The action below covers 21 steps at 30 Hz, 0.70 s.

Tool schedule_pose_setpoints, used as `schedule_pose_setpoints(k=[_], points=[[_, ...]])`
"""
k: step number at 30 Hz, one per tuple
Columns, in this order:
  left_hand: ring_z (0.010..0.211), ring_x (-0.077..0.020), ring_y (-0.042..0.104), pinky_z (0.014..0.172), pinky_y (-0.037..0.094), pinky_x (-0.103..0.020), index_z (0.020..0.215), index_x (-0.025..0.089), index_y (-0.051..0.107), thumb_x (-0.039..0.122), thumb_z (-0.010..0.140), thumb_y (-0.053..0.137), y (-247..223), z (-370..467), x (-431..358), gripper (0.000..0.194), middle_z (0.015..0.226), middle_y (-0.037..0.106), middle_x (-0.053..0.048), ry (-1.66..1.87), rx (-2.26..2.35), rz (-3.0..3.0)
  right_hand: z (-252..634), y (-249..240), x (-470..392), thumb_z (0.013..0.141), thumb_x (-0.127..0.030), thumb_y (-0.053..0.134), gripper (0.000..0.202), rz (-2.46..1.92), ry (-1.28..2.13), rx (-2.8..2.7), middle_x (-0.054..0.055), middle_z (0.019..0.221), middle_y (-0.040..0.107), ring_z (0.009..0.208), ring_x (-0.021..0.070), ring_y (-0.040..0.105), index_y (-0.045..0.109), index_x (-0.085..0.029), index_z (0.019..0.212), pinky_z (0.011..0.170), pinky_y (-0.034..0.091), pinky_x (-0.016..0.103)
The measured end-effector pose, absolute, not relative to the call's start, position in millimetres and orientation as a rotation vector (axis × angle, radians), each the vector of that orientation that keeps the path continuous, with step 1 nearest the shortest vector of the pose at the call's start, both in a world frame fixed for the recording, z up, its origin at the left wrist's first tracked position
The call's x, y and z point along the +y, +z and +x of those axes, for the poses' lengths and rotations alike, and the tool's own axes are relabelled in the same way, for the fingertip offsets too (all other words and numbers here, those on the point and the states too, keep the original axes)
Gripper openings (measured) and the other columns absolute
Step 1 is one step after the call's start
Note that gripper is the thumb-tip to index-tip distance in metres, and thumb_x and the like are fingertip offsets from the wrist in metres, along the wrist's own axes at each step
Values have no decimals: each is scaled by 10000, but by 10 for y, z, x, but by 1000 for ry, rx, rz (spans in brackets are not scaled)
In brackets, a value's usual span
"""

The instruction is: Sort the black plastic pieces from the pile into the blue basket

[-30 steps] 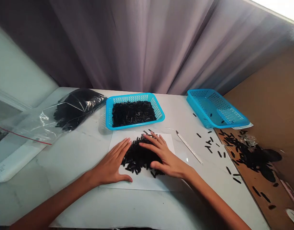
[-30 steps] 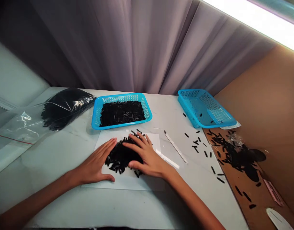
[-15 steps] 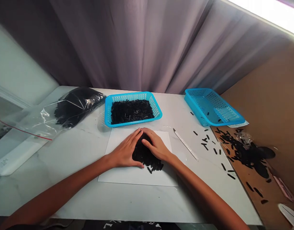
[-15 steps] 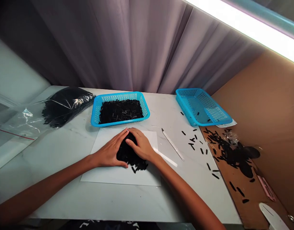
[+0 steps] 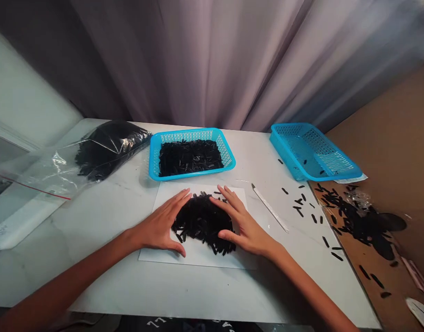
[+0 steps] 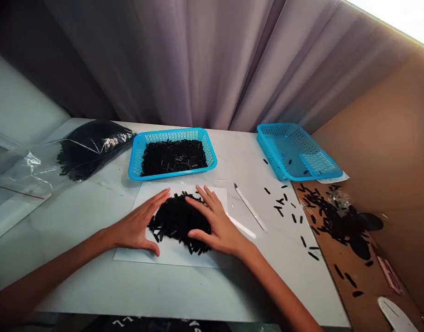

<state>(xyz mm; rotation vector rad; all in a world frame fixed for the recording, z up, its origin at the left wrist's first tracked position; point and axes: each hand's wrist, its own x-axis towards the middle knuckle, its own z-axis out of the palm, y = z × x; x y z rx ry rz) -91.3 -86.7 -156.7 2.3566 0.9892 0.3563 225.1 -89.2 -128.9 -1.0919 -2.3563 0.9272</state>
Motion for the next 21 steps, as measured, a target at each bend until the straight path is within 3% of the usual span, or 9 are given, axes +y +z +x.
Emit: schedule_pose_setpoints(k=[3,7,12,16,21], points=[[1595,-455,125,1276,255,-637,1662,245,-40,773,575,857,-1604,-971,-849,1504,1729,67,-230,310,993,2415,2278,-1440,-875,970,-713,475,841,-1246,914,-2267,136,1764,108,1615,351,147,263,-270,1652,1267,235,609],[1596,-455,111,1291,218,-630,1661,202,-41,791,530,863,-1662,-706,-736,1563,1726,60,-244,348,935,2424,2015,-1594,-840,975,-724,442,856,-1232,789,-2308,201,1725,233,1599,357,210,303,-195,1634,1271,227,605],[1595,-447,138,1281,259,-630,1656,169,-41,769,529,880,-1626,-410,-651,1574,1714,78,-276,425,869,2323,1770,-1571,-814,947,-765,450,900,-1085,871,-2206,210,1674,349,1562,344,311,332,-169,1612,1262,285,569],[1588,-447,175,1281,275,-617,1659,222,-64,722,550,904,-1568,-621,-762,1555,1723,93,-245,473,884,2261,1983,-1528,-960,872,-794,553,987,-1135,935,-2184,167,1743,185,1607,372,172,249,-262,1646,1272,236,601],[1593,-461,120,1282,242,-636,1664,230,-32,746,552,887,-1606,-794,-825,1532,1730,60,-232,441,918,2319,2134,-1594,-1235,659,-821,754,1385,-1153,700,-2400,221,1751,23,1596,482,21,-1,-269,1681,1236,183,720]])
